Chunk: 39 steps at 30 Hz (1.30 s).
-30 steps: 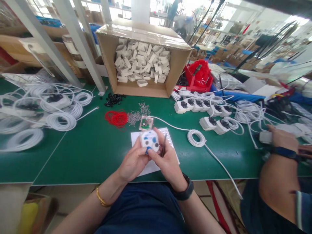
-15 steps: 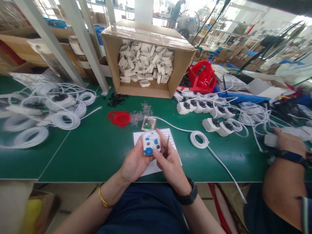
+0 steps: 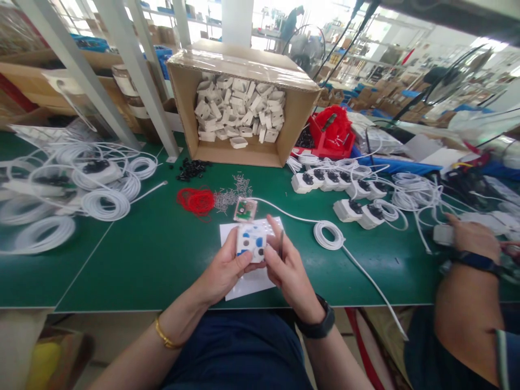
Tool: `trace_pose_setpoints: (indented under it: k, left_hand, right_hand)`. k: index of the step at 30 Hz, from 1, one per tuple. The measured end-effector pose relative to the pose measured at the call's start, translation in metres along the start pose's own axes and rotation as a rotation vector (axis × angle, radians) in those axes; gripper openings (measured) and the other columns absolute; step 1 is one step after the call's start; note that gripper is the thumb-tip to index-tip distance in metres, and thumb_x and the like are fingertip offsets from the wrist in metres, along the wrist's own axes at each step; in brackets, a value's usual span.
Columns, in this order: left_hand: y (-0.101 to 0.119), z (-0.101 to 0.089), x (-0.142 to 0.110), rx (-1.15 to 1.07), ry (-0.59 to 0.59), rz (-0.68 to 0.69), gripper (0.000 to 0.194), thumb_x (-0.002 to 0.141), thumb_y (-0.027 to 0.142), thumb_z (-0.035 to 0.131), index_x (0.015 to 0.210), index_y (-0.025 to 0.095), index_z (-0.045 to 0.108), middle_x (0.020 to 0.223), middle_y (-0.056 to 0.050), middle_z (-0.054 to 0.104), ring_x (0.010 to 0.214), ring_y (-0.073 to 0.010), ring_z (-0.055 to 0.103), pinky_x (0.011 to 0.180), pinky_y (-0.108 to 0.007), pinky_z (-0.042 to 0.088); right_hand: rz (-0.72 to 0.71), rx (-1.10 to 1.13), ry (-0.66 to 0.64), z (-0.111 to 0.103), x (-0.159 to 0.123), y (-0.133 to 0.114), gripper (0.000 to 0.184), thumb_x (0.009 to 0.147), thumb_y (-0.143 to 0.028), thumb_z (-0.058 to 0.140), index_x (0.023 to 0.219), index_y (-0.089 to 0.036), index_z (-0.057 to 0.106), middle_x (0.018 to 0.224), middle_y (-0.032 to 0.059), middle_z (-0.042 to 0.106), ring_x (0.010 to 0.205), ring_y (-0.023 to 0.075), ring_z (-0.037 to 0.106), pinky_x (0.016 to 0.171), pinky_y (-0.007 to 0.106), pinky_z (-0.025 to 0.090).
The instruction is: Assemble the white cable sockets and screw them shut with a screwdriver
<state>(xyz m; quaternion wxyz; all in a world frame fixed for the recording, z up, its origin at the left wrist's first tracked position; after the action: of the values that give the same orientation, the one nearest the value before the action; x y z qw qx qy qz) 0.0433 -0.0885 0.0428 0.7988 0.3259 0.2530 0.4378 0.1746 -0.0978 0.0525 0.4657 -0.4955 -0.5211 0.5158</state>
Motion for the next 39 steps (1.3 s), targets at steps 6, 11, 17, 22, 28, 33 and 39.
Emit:
trace_pose_setpoints:
  k: [6, 11, 17, 22, 28, 33, 39]
  left_hand:
    - [-0.007, -0.002, -0.002, 0.154, -0.151, -0.069, 0.042, 0.09, 0.029, 0.05, 0.127, 0.018, 0.034, 0.104, -0.012, 0.06, 0.085, -0.0196, 0.062, 0.07, -0.028, 0.049]
    - [-0.012, -0.001, -0.002, 0.267, -0.142, -0.078, 0.047, 0.088, 0.035, 0.054, 0.126, 0.019, 0.033, 0.099, -0.007, 0.057, 0.078, -0.015, 0.06, 0.067, -0.028, 0.05]
    - [-0.011, -0.001, 0.0, 0.54, -0.013, -0.02, 0.051, 0.083, 0.029, 0.061, 0.125, 0.023, 0.033, 0.107, -0.004, 0.053, 0.083, -0.0135, 0.057, 0.074, -0.027, 0.05]
    - [-0.013, -0.001, 0.0, 0.705, 0.05, 0.03, 0.042, 0.085, 0.026, 0.056, 0.122, 0.022, 0.036, 0.106, -0.004, 0.056, 0.088, -0.0165, 0.057, 0.076, -0.029, 0.048]
    - [-0.007, 0.0, -0.006, 0.842, 0.046, 0.087, 0.037, 0.086, 0.03, 0.054, 0.119, 0.021, 0.038, 0.111, -0.006, 0.056, 0.101, -0.0214, 0.055, 0.087, -0.034, 0.043]
    - [-0.007, -0.001, -0.009, 0.595, 0.015, 0.003, 0.047, 0.087, 0.034, 0.054, 0.126, 0.021, 0.031, 0.093, -0.004, 0.059, 0.084, -0.0178, 0.059, 0.077, -0.032, 0.048]
    - [-0.011, 0.001, -0.008, 0.293, -0.098, -0.008, 0.062, 0.089, 0.036, 0.052, 0.136, 0.022, 0.014, 0.086, -0.004, 0.059, 0.074, -0.0149, 0.059, 0.071, -0.03, 0.048]
  right_hand:
    - [0.142, -0.138, 0.056, -0.027, 0.019, -0.008, 0.046, 0.079, -0.048, 0.059, 0.108, -0.012, 0.061, 0.074, 0.0027, 0.061, 0.052, 0.0092, 0.053, 0.048, 0.022, 0.042]
    - [0.205, -0.23, 0.002, -0.014, 0.019, -0.021, 0.043, 0.072, -0.043, 0.064, 0.103, -0.014, 0.061, 0.081, 0.0021, 0.058, 0.044, 0.0074, 0.051, 0.04, 0.021, 0.04]
    - [0.11, -0.352, 0.105, -0.005, 0.014, -0.024, 0.04, 0.067, -0.033, 0.068, 0.102, -0.016, 0.062, 0.091, 0.0046, 0.064, 0.067, 0.0134, 0.057, 0.062, 0.027, 0.047]
    - [0.076, -0.342, 0.17, 0.0, 0.013, -0.019, 0.033, 0.068, -0.036, 0.068, 0.093, -0.015, 0.064, 0.086, 0.0049, 0.065, 0.074, 0.0162, 0.056, 0.067, 0.028, 0.045]
    - [0.107, -0.188, 0.165, 0.001, 0.011, -0.011, 0.03, 0.066, -0.033, 0.071, 0.088, -0.015, 0.062, 0.078, 0.0009, 0.06, 0.059, 0.0099, 0.048, 0.054, 0.022, 0.04]
    - [0.138, 0.12, -0.013, -0.006, 0.007, -0.002, 0.036, 0.075, -0.038, 0.065, 0.103, -0.016, 0.061, 0.058, -0.0043, 0.054, 0.042, 0.0044, 0.036, 0.04, 0.017, 0.029]
    - [0.205, 0.264, 0.015, -0.012, 0.003, 0.011, 0.038, 0.076, -0.04, 0.068, 0.103, -0.014, 0.061, 0.045, -0.0064, 0.049, 0.034, 0.0025, 0.032, 0.035, 0.016, 0.017]
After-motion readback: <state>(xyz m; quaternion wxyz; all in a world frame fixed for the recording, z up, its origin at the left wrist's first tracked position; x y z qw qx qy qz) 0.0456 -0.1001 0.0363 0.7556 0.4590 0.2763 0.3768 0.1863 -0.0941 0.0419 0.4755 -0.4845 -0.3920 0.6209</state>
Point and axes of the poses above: each hand's wrist, its own x-axis towards the middle knuckle, its own z-axis out of the palm, y = z × x, the point moved 3 cm from there along x, towards the middle knuckle
